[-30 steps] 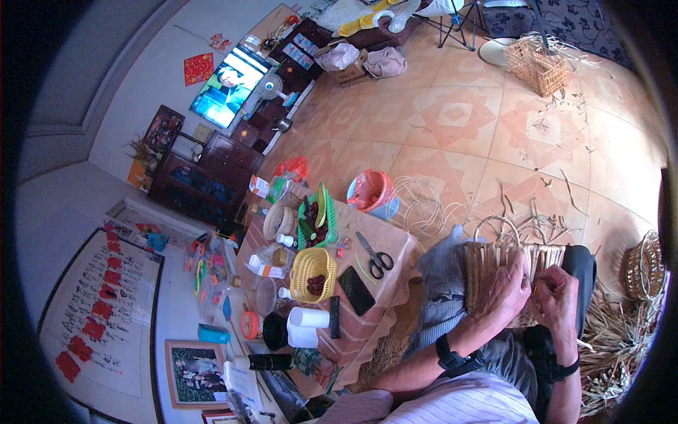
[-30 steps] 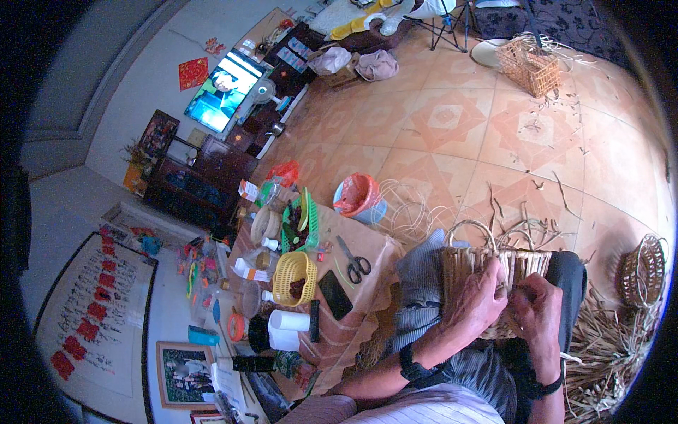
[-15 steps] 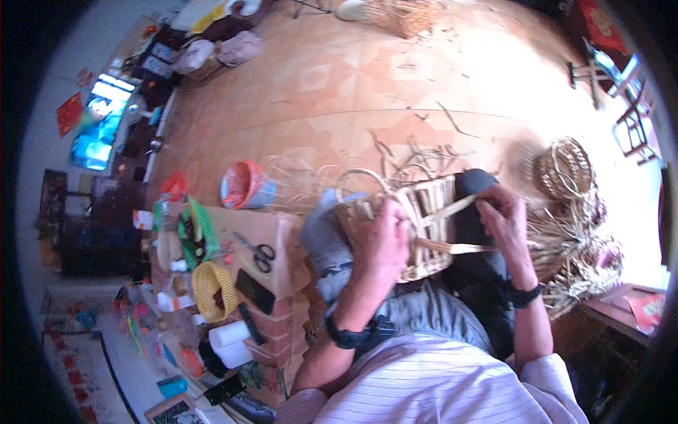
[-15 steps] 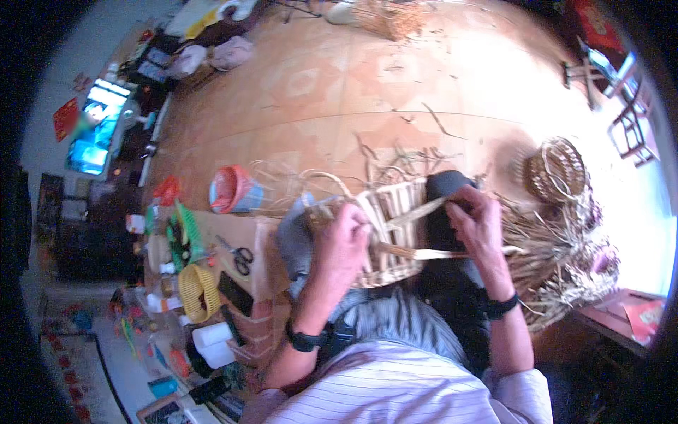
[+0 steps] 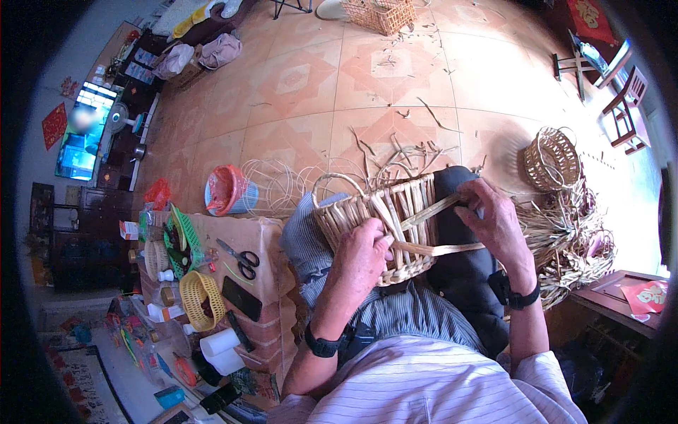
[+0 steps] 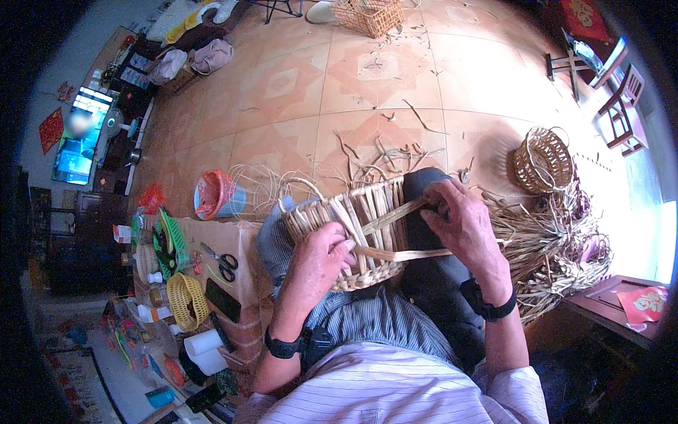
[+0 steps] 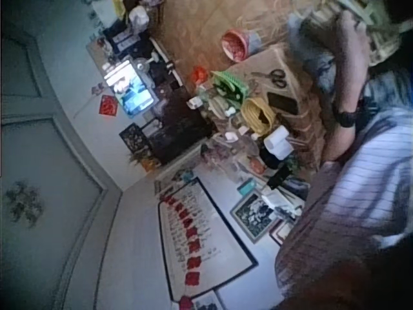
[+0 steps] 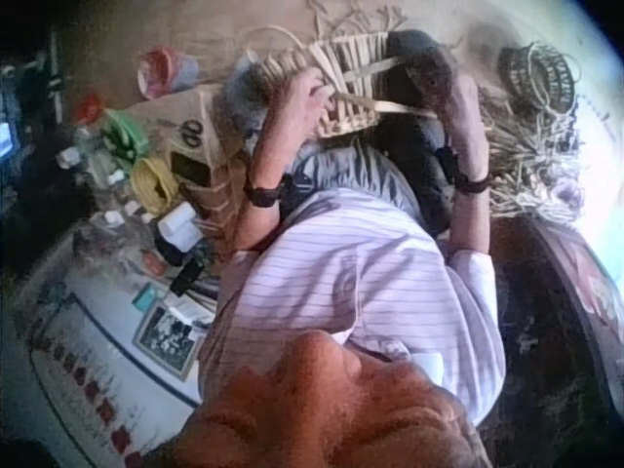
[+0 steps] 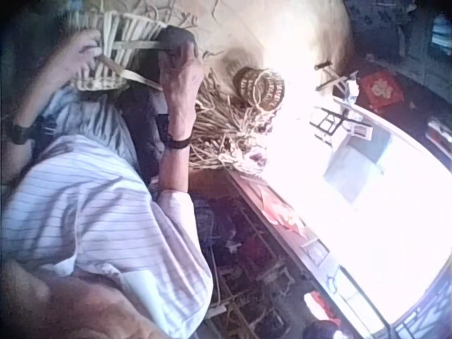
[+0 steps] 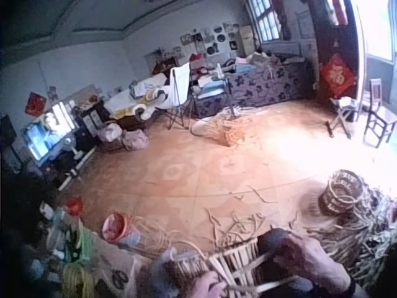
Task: Weaving a basket using dried plant fibers.
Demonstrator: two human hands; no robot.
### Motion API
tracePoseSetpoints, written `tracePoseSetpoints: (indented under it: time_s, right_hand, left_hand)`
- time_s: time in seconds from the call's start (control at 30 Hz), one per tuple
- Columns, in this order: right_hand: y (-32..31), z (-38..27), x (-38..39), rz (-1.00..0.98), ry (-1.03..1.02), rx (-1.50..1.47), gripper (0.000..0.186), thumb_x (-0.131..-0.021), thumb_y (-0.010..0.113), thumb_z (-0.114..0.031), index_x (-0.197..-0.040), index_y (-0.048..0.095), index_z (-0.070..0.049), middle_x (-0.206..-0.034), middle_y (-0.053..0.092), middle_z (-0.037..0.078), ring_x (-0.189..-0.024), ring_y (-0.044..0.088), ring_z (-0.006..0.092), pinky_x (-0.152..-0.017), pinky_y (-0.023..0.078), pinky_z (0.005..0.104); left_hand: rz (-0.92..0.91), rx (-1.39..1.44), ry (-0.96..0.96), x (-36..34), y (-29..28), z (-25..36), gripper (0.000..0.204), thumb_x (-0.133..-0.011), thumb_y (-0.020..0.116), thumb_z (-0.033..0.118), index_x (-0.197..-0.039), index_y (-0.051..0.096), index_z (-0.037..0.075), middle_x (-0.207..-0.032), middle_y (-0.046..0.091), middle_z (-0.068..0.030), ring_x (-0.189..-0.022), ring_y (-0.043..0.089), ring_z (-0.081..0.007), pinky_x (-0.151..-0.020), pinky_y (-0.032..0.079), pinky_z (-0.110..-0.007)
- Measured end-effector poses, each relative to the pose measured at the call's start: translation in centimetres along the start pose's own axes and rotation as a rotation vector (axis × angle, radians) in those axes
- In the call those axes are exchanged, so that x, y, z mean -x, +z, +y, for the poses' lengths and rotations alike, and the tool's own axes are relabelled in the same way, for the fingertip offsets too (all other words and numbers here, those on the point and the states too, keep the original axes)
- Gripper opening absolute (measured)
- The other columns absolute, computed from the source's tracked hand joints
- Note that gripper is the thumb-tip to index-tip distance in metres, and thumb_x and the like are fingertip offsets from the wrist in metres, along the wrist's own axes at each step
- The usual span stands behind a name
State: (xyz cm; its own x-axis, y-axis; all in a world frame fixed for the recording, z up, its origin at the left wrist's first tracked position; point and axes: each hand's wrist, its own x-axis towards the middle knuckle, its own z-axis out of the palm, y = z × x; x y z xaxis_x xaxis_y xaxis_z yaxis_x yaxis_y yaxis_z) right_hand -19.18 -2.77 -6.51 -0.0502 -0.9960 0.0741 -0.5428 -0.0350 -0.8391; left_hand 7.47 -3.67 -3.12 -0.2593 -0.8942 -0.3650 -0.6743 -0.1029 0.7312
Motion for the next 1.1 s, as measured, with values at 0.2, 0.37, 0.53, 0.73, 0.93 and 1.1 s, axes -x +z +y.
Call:
tracePoseSetpoints:
  time_s: [0.2, 0.37, 0.53, 0.73, 0.93, 1.1]
  right_hand:
    - [1.5, -2.3, -1.4, -0.021, -0.455, 0.415, 0.037, -0.078, 0.081, -0.020, -0.104, 0.061, -0.003, -0.092, 0.061, 0.012, -0.092, 0.063, 0.0348, -0.088, 0.050, 0.0465]
    - [3.4, -2.5, -0.7, -0.228, -0.367, 0.323, 0.028, -0.080, 0.078, -0.017, -0.097, 0.060, -0.005, -0.090, 0.060, 0.014, -0.087, 0.065, 0.0355, -0.078, 0.052, 0.0458]
    - [4.0, -3.0, -0.2, -0.177, -0.403, 0.296, 0.022, -0.080, 0.076, -0.016, -0.092, 0.061, -0.007, -0.083, 0.060, 0.013, -0.076, 0.067, 0.0353, -0.069, 0.055, 0.0451]
    - [4.1, -4.1, -0.2, -0.191, -0.380, 0.327, 0.019, -0.077, 0.076, -0.013, -0.090, 0.064, -0.006, -0.082, 0.064, 0.013, -0.076, 0.068, 0.0348, -0.068, 0.054, 0.0447]
    - [4.7, -4.0, 0.1, -0.161, -0.358, 0.222, 0.024, -0.072, 0.079, -0.008, -0.086, 0.060, -0.004, -0.080, 0.063, 0.013, -0.074, 0.066, 0.0363, -0.067, 0.053, 0.0452]
    - [4.4, -5.4, 0.9, 0.015, -0.481, 0.350, 0.026, -0.072, 0.079, -0.010, -0.087, 0.059, -0.004, -0.090, 0.060, 0.015, -0.083, 0.060, 0.0374, -0.073, 0.048, 0.0464]
  left_hand:
    - [-0.133, 0.255, -0.068, 0.0, -0.3, -0.2, 0.015, -0.099, 0.058, -0.001, -0.111, 0.059, -0.011, -0.095, 0.074, -0.0181, -0.081, 0.074, -0.0201, -0.069, 0.059, -0.031]
    - [-0.199, 0.324, -0.118, -0.3, -0.3, -1.1, 0.017, -0.097, 0.058, -0.005, -0.112, 0.058, -0.010, -0.092, 0.071, -0.0146, -0.083, 0.073, -0.0187, -0.070, 0.059, -0.029]
    - [-0.152, 0.210, 0.057, -0.2, 0.5, -2.7, 0.008, -0.095, 0.061, 0.003, -0.096, 0.056, -0.002, -0.079, 0.067, -0.0086, -0.070, 0.067, -0.0150, -0.063, 0.055, -0.030]
    - [0.104, -0.028, 0.144, 0.7, 1.8, -2.5, 0.014, -0.096, 0.063, 0.010, -0.095, 0.058, -0.003, -0.079, 0.068, -0.0219, -0.072, 0.071, -0.0334, -0.063, 0.052, -0.045]
    - [-0.033, 0.329, 0.016, 0.6, 1.5, -3.2, 0.024, -0.100, 0.061, 0.008, -0.117, 0.060, -0.009, -0.085, 0.073, -0.0179, -0.073, 0.073, -0.0211, -0.064, 0.057, -0.034]
    - [-0.004, 0.360, 0.100, 0.4, 1.4, -3.7, 0.021, -0.096, 0.060, 0.004, -0.113, 0.062, -0.008, -0.080, 0.074, -0.0182, -0.068, 0.075, -0.0217, -0.058, 0.056, -0.034]
